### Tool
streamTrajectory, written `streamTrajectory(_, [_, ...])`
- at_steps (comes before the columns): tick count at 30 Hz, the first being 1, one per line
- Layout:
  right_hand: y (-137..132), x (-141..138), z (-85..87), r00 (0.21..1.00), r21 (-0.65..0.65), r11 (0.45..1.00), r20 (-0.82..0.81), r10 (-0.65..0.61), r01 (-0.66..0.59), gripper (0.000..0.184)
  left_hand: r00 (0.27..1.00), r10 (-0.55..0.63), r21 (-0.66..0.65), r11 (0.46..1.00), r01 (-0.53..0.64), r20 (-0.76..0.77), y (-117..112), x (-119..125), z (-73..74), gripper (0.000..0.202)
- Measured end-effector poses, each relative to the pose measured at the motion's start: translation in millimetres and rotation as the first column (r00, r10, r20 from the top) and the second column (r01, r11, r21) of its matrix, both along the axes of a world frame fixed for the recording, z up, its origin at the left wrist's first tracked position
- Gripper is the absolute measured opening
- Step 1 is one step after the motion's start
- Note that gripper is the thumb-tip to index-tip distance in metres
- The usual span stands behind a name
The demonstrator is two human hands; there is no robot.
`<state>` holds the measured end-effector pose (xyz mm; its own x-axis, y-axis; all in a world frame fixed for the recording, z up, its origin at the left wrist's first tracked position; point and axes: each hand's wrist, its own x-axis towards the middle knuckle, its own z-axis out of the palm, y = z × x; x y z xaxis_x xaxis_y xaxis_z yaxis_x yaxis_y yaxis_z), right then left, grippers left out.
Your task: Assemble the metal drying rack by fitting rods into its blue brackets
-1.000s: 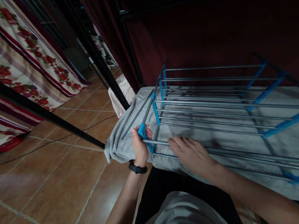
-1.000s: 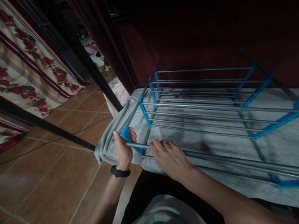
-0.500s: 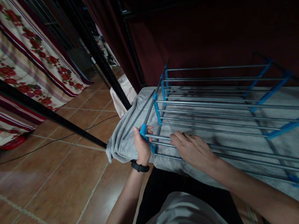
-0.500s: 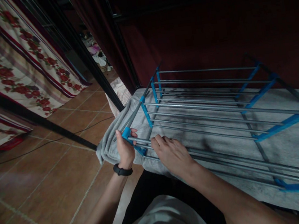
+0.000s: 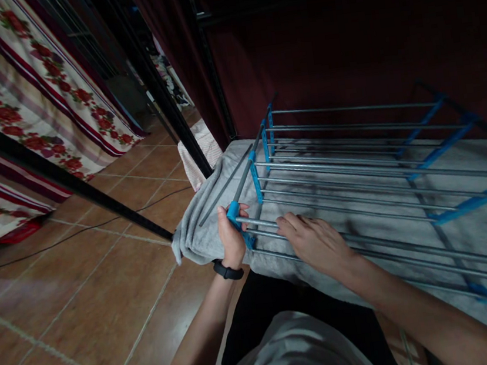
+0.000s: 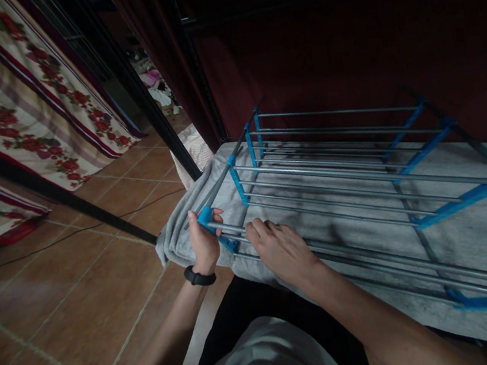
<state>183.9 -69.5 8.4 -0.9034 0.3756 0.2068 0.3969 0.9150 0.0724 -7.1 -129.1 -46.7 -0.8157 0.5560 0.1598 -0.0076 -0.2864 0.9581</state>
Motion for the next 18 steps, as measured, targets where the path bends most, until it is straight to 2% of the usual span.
streamTrajectory(10, [3.6, -1.5, -0.3, 1.0, -0.077, 0.997, -0.013, 0.007, -0.008, 0.024, 1.0, -0.002, 0.001, 1.0, 0.002, 0.024, 1.5, -1.1, -2.5, 0.071])
streamTrajectory(13, [4.6, -1.6, -3.0, 0.998, -0.116, 0.993, -0.06, 0.024, -0.03, 0.027, 1.0, 0.009, -0.009, 1.0, -0.008, 0.018, 1.7, -0.5, -1.8, 0.071])
streamTrajectory(18, [5.4, -3.0, -3.7, 0.992, -0.085, 0.996, -0.124, 0.027, -0.038, 0.026, 1.0, -0.005, -0.038, 0.999, 0.004, -0.005, 0.4, -3.1, 0.3, 0.072])
